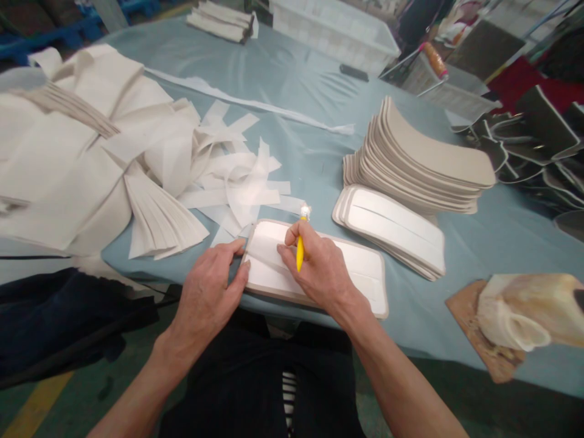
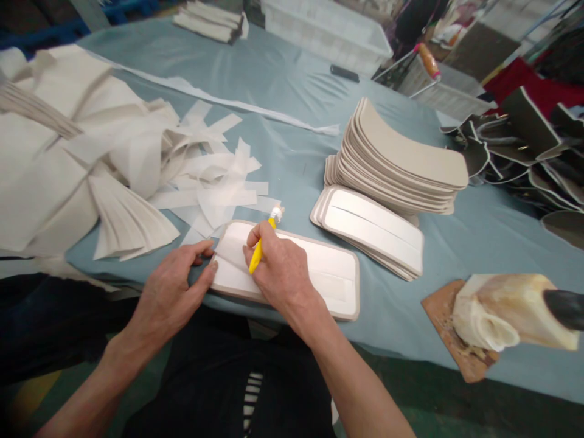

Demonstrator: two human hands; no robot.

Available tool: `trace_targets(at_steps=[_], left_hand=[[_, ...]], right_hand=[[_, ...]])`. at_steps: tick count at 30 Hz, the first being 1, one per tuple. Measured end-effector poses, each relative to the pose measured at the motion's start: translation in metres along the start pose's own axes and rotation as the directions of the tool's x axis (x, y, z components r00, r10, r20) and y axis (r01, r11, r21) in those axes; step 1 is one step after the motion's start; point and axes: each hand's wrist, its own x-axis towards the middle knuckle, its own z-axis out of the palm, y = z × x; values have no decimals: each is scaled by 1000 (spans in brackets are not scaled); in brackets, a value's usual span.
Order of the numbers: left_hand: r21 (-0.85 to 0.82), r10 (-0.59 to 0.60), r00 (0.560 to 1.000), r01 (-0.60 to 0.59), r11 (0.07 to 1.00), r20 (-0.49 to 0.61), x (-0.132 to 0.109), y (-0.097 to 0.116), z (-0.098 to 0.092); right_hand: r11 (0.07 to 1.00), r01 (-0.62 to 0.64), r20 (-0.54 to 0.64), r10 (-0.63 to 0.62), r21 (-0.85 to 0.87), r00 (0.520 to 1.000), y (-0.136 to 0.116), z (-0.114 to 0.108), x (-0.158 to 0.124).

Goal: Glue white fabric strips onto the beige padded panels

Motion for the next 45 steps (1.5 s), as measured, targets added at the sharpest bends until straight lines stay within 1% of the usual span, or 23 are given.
trace_targets(at_steps=[2,5,11,16,24,31,35,40,45], left_hand=[[15,-17,1000,17,1000,2,0,1,0],[22,-34,999,34,999,4,1,1,1],[13,-51,999,52,999,-3,1,2,3],[5,-52,999,52,999,-5,1,2,2],[-85,-19,999,17,996,-26,2,1,0],[-121,37,999,-41,992,-38,17,3,-4],[-111,49,999,-48,993,6,26,2,0],[-105,24,999,-19,994,45,28,2,2],[-94,-10,998,16,995,63,29,4,0]], right_hand=[[1000,22,-7,-22,3,1000,1,-1,-1],[999,31,13,-31,9,999,2,-1,-2],[1000,1,47,-1,-6,999,1,-1,-1],[1000,9,54,-8,-16,999,3,-1,1],[999,23,40,-22,-25,999,6,4,1],[998,12,64,-8,-63,998,6,3,3],[997,9,69,-4,-80,998,4,2,3],[995,0,93,9,-96,996,3,1,2],[990,-6,52,13,-143,999,4,-4,-1]])
